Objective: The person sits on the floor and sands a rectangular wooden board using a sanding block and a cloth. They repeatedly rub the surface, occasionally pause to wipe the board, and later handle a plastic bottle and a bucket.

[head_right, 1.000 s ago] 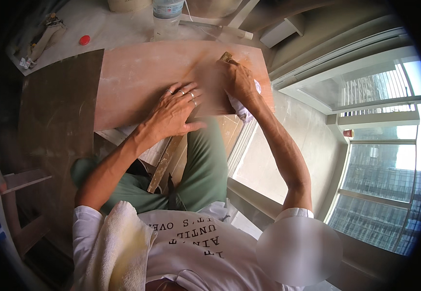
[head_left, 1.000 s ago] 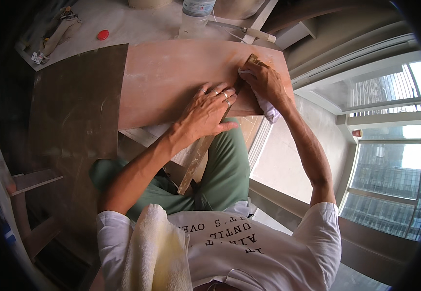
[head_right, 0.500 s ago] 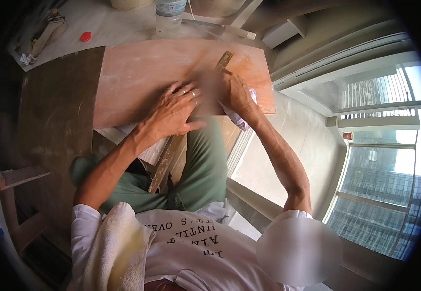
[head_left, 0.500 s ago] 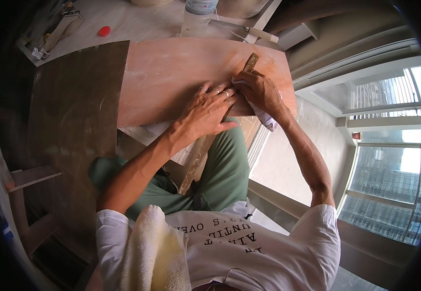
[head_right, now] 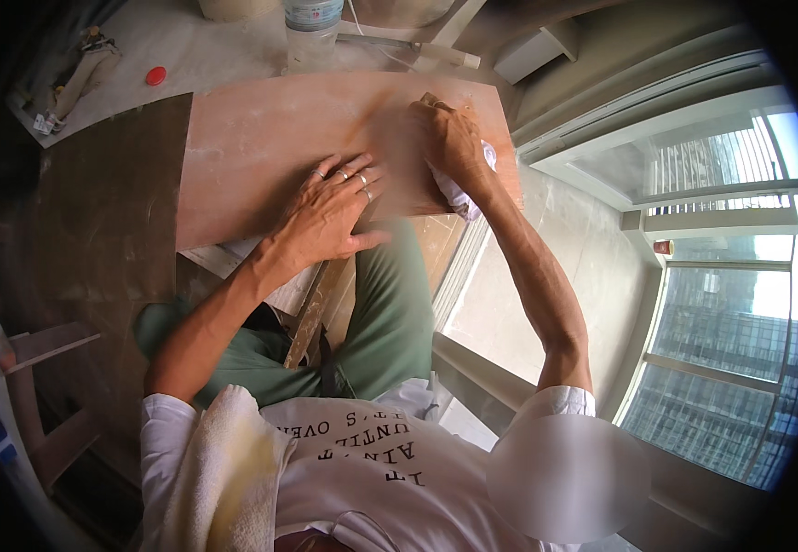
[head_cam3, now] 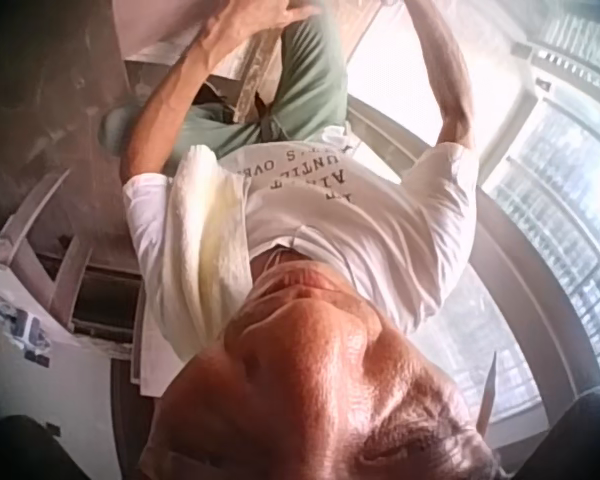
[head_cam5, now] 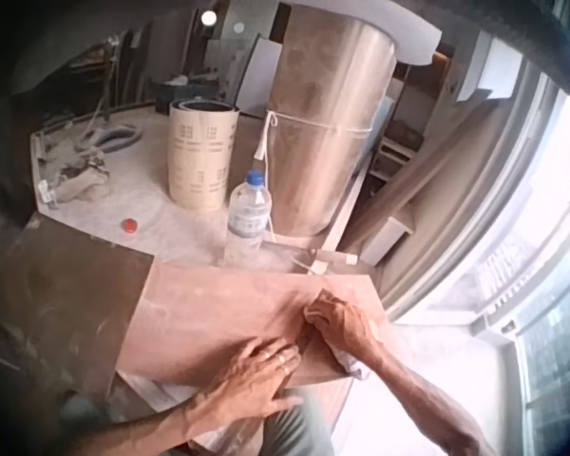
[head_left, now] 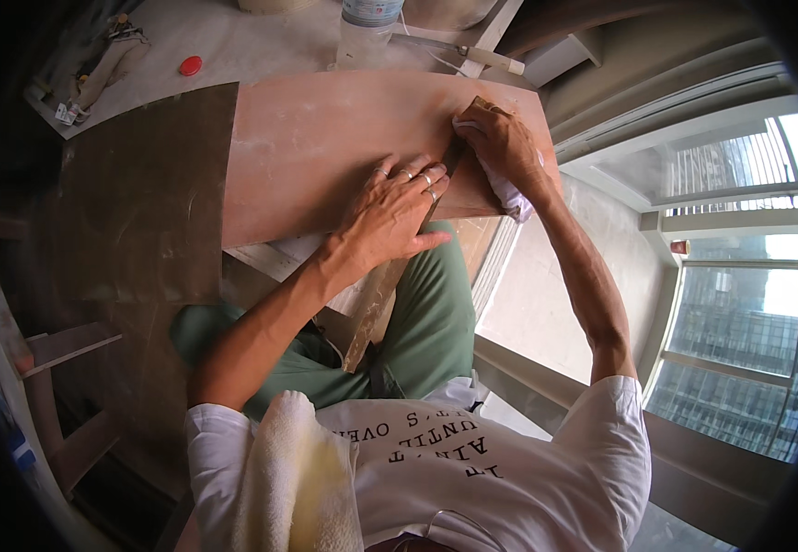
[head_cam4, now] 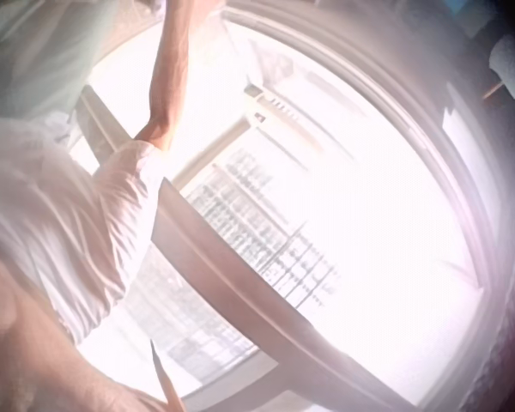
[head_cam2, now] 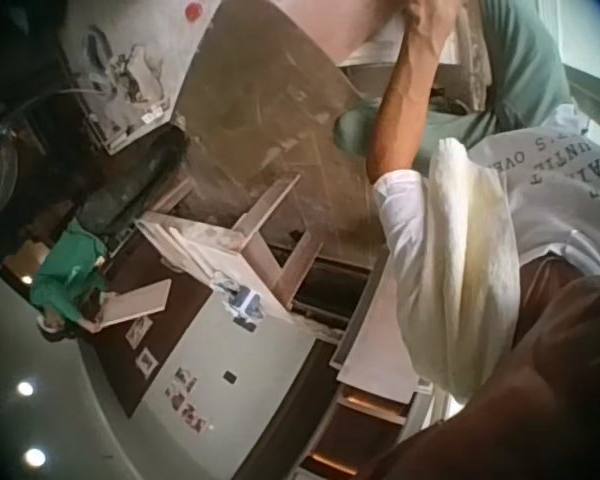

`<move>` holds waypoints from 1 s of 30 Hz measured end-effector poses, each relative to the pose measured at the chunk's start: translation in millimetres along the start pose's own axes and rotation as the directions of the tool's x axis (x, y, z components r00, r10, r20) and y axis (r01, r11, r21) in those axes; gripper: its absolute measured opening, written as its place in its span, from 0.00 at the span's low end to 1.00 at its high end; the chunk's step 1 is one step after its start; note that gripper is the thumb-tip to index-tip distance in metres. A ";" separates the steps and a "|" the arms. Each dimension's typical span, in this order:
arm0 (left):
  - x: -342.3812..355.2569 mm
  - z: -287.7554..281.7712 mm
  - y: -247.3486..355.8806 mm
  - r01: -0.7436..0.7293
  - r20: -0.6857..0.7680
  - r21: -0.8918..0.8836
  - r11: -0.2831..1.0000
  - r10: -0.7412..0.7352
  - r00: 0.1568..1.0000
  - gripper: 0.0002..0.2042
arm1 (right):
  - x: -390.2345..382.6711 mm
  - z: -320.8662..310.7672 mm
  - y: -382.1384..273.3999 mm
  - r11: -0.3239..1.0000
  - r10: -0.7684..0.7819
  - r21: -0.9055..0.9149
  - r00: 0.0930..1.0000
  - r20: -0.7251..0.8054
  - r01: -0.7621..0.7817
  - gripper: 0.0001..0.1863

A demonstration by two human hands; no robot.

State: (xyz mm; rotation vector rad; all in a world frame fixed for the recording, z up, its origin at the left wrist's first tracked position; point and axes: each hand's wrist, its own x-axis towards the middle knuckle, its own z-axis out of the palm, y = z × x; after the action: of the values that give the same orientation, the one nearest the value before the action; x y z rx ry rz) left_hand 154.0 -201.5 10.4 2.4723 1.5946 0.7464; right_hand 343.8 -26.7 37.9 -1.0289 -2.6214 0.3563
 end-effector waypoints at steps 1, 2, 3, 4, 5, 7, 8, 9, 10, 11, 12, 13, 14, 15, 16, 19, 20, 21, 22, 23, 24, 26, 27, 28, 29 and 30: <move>1.0 -0.2 0.8 -0.003 0.012 0.008 1.000 0.002 1.000 0.34 | -5.1 5.4 1.3 0.999 0.007 0.040 1.000 0.013 -0.008 0.10; 2.7 -1.0 1.7 -0.005 0.023 0.015 1.000 0.004 1.000 0.34 | -17.4 9.3 -0.5 0.998 -0.051 0.026 0.998 0.022 0.051 0.11; 4.3 -1.3 2.9 -0.007 0.039 0.023 1.000 0.006 0.999 0.34 | -17.9 4.5 -4.2 0.998 -0.041 0.056 0.999 0.032 0.039 0.11; 2.0 -1.8 4.0 -0.009 0.052 0.023 1.000 0.008 0.999 0.34 | -19.5 -3.1 -13.1 0.996 -0.022 0.091 0.999 0.043 0.018 0.11; -2.0 -0.2 3.6 -0.003 0.037 0.003 1.000 0.003 0.999 0.34 | -21.6 -6.0 -18.0 0.992 -0.003 0.126 0.999 0.054 -0.004 0.11; -1.5 1.0 -0.6 -0.014 -0.012 -0.031 0.999 0.013 1.000 0.34 | -1.7 -7.8 -2.8 1.000 -0.005 0.000 1.000 -0.008 0.005 0.11; 0.1 0.8 -1.8 -0.010 -0.023 -0.041 0.999 0.010 1.000 0.33 | 6.2 -8.5 3.2 0.998 -0.012 -0.064 0.999 -0.038 0.009 0.11; 1.0 -1.5 -1.8 -0.006 -0.004 -0.024 1.000 0.006 1.000 0.33 | 4.5 -4.5 2.8 0.999 -0.011 -0.039 1.000 -0.018 0.011 0.11; 2.3 -3.7 0.9 -0.001 0.015 -0.011 1.000 0.001 1.000 0.33 | -4.3 0.5 0.2 1.000 -0.011 -0.014 1.000 0.005 0.011 0.11; 3.3 -4.7 2.2 0.005 0.033 0.002 1.000 -0.005 0.999 0.33 | -14.7 3.6 -4.7 1.000 -0.011 0.010 1.000 0.028 0.010 0.11; 3.2 -4.0 2.5 0.002 0.038 0.012 1.000 -0.002 0.999 0.33 | -31.6 5.7 -19.6 1.000 0.015 0.023 1.000 0.008 -0.016 0.11; 3.6 -3.2 2.0 -0.001 0.043 0.021 1.000 0.000 0.999 0.33 | -28.1 4.5 -16.9 0.999 0.014 0.029 1.000 0.005 -0.015 0.11; 3.4 -2.3 2.2 -0.005 0.048 0.030 1.000 0.004 0.999 0.33 | -19.3 2.2 -9.6 0.999 0.014 0.034 1.000 0.002 -0.014 0.10; 1.2 -1.0 4.0 -0.003 0.032 -0.001 1.000 0.003 0.999 0.33 | -12.9 -2.3 -2.6 0.999 0.023 0.037 1.000 -0.003 -0.023 0.10; 0.1 -0.1 0.4 -0.001 0.007 -0.023 1.000 0.001 1.000 0.33 | 1.4 -6.8 3.8 0.998 -0.055 -0.029 0.997 -0.054 0.053 0.09; 2.7 -3.1 0.6 0.002 0.011 -0.018 1.000 -0.002 1.000 0.33 | 0.2 -0.8 5.5 0.998 -0.060 -0.019 0.998 -0.033 0.059 0.09; 3.9 -3.5 1.1 -0.003 0.025 -0.001 1.000 0.003 1.000 0.33 | -13.3 4.5 0.0 1.000 0.004 0.014 1.000 0.010 -0.004 0.09; 3.1 -3.2 3.5 -0.010 0.048 0.012 1.000 0.009 0.999 0.34 | -28.8 7.1 -13.1 1.000 -0.014 -0.013 1.000 -0.007 0.013 0.10; 3.7 -5.8 5.5 -0.015 0.061 0.034 0.999 0.013 0.998 0.34 | -26.5 4.4 -9.4 0.999 -0.004 0.051 1.000 0.018 0.003 0.10; 2.0 -4.1 4.6 -0.006 0.043 0.026 1.000 0.005 0.999 0.33 | -20.8 2.7 -2.6 0.993 0.005 0.114 0.999 0.042 -0.010 0.10; 2.6 -2.2 3.3 -0.013 0.022 0.013 1.000 0.013 1.000 0.33 | -14.0 2.0 6.4 0.997 0.006 0.079 0.999 0.033 -0.009 0.10; 4.6 -1.9 1.8 0.003 -0.007 0.020 1.000 -0.003 1.000 0.33 | 6.2 7.3 21.7 1.000 -0.018 0.018 1.000 0.014 0.017 0.10; 3.9 -2.3 2.0 0.011 0.018 0.025 1.000 -0.011 1.000 0.33 | 4.5 11.8 18.7 1.000 -0.021 0.012 1.000 -0.010 0.021 0.11; 4.3 -3.0 2.1 0.016 0.042 0.031 0.999 -0.017 0.999 0.34 | -1.3 15.8 12.4 1.000 -0.025 0.006 0.999 -0.036 0.025 0.11; 4.8 -3.9 2.2 0.022 0.065 0.037 0.999 -0.025 0.998 0.34 | -9.6 18.0 5.8 1.000 -0.030 -0.001 0.998 -0.061 0.030 0.11; 5.6 -5.5 4.0 0.017 0.076 0.047 0.999 -0.021 0.997 0.34 | -24.3 18.7 -2.5 0.999 -0.049 0.020 0.997 -0.061 0.050 0.12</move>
State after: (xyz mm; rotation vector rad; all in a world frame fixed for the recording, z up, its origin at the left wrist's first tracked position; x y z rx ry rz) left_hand 156.7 -199.3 18.5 2.4819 1.6240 0.6110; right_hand 352.3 -47.5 16.9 -0.9513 -2.5789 0.3355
